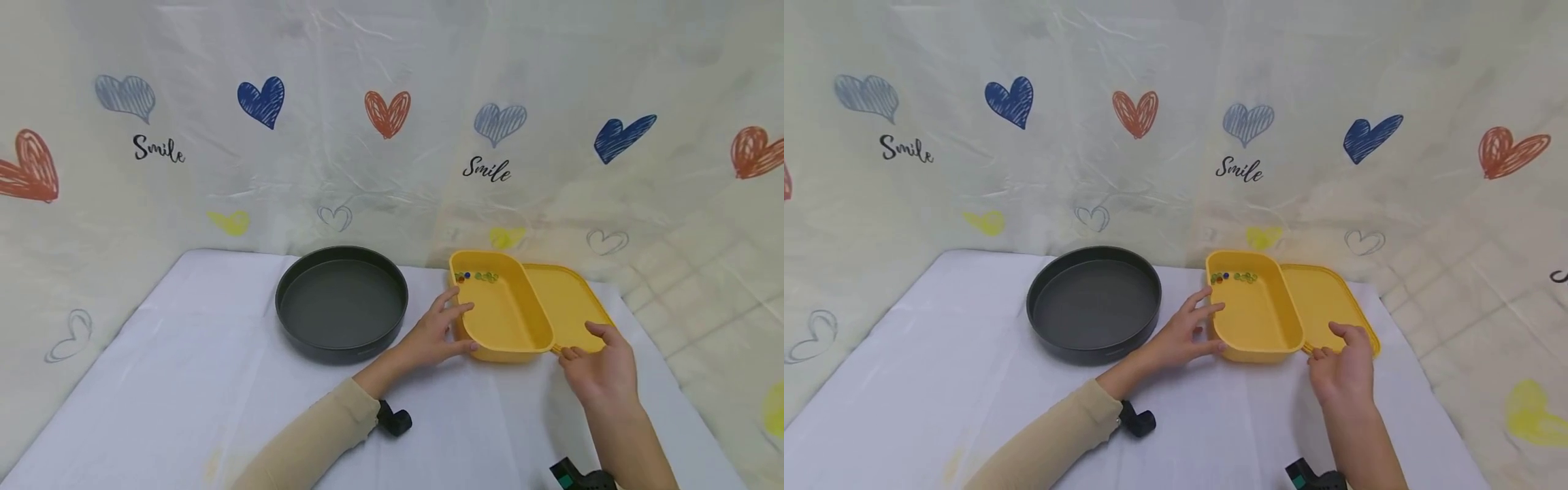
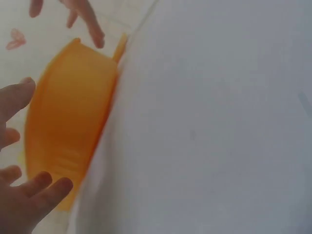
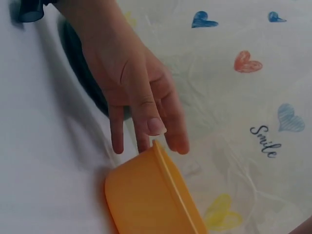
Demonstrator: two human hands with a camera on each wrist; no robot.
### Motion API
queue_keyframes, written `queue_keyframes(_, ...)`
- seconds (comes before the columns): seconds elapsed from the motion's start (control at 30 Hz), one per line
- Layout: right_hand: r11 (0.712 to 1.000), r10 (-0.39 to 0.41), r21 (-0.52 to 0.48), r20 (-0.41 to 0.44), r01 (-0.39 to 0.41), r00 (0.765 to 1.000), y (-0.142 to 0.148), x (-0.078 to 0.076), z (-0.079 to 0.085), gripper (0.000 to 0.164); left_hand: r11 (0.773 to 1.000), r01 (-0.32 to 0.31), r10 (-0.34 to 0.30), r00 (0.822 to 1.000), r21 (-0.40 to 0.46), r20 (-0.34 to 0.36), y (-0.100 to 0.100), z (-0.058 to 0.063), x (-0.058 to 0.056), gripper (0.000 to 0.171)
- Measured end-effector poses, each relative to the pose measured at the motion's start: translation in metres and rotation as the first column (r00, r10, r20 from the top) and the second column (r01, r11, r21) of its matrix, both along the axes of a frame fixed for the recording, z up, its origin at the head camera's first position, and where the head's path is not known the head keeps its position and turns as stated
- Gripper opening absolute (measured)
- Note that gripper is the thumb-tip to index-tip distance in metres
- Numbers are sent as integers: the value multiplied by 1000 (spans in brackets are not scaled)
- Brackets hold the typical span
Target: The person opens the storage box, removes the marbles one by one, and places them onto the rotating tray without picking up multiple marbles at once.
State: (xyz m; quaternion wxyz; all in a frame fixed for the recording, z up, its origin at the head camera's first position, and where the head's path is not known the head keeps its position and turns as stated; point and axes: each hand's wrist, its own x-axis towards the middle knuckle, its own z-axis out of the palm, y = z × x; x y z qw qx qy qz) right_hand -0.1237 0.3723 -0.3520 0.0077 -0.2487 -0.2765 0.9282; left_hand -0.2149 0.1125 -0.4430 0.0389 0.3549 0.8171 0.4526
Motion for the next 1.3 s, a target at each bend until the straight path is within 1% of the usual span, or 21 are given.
queue_keyframes(0.07, 997, 3, 80, -43, 0, 999, -8, 2, 3, 80, 1000, 20, -20, 1000, 7, 6, -5, 5, 4, 70)
queue_keyframes(0.17, 973, -8, 225, -156, 43, 988, -22, 0, 6, 57, 998, 65, -65, 998, -2, 0, -18, 15, 14, 65)
queue_keyframes(0.23, 932, 14, 355, -232, 72, 973, -31, -6, 7, 43, 995, 101, -101, 995, -13, -16, -33, 22, 22, 61)
queue_keyframes(0.27, 901, 39, 427, -260, 78, 965, -36, -10, 7, 38, 993, 119, -120, 992, -21, -37, -41, 25, 25, 60)
queue_keyframes(0.3, 859, 77, 506, -276, 77, 958, -40, -15, 7, 35, 991, 133, -134, 989, -30, -60, -51, 28, 29, 58)
queue_keyframes(0.37, 744, 183, 666, -288, 59, 940, -49, -29, 2, 32, 988, 150, -153, 983, -35, -101, -76, 34, 34, 55)
queue_keyframes(0.4, 662, 242, 748, -266, 42, 933, -53, -36, 0, 32, 987, 155, -159, 978, -42, -133, -88, 36, 37, 54)
queue_keyframes(0.43, 565, 295, 825, -228, 23, 928, -57, -43, -2, 33, 987, 154, -159, 974, -47, -159, -101, 37, 39, 53)
queue_keyframes(0.47, 456, 342, 890, -181, 6, 922, -61, -50, -5, 34, 987, 152, -159, 967, -49, -200, -114, 38, 40, 51)
queue_keyframes(0.53, 246, 406, 969, -72, -33, 911, -69, -63, -8, 37, 990, 129, -139, 954, -56, -265, -138, 39, 42, 48)
queue_keyframes(0.57, 154, 424, 986, -15, -56, 906, -72, -68, -9, 38, 992, 112, -126, 946, -65, -298, -150, 39, 43, 47)
queue_keyframes(0.6, 74, 433, 994, 36, -76, 901, -76, -72, -10, 40, 993, 92, -113, 935, -77, -336, -161, 38, 43, 44)
queue_keyframes(0.63, 14, 435, 995, 80, -96, 897, -79, -77, -10, 42, 993, 71, -99, 929, -90, -357, -171, 39, 43, 42)
queue_keyframes(0.67, -33, 434, 993, 116, -113, 894, -82, -81, -9, 43, 993, 48, -85, 924, -107, -374, -180, 39, 42, 41)
queue_keyframes(0.8, -157, 378, 973, 215, -166, 901, -88, -97, -10, 44, 978, -33, -47, 927, -205, -372, -207, 49, 39, 36)
queue_keyframes(0.87, -237, 347, 953, 262, -186, 901, -87, -104, -17, 44, 961, -69, -28, 939, -269, -343, -216, 53, 37, 37)
queue_keyframes(0.97, -369, 329, 908, 327, -198, 886, -84, -112, -32, 43, 924, -107, -9, 954, -367, -299, -228, 55, 33, 39)
queue_keyframes(1.07, -462, 333, 863, 383, -205, 862, -84, -116, -43, 42, 888, -112, 1, 970, -445, -242, -237, 56, 30, 39)
queue_keyframes(1.13, -494, 338, 843, 411, -212, 847, -87, -120, -47, 45, 872, -118, -2, 970, -475, -245, -242, 57, 28, 37)
queue_keyframes(1.17, -502, 344, 836, 429, -222, 835, -88, -121, -48, 48, 865, -125, -2, 968, -485, -253, -244, 58, 27, 36)
queue_keyframes(1.3, -542, 377, 807, 484, -236, 790, -96, -129, -52, 53, 853, -154, 5, 958, -498, -288, -253, 63, 25, 33)
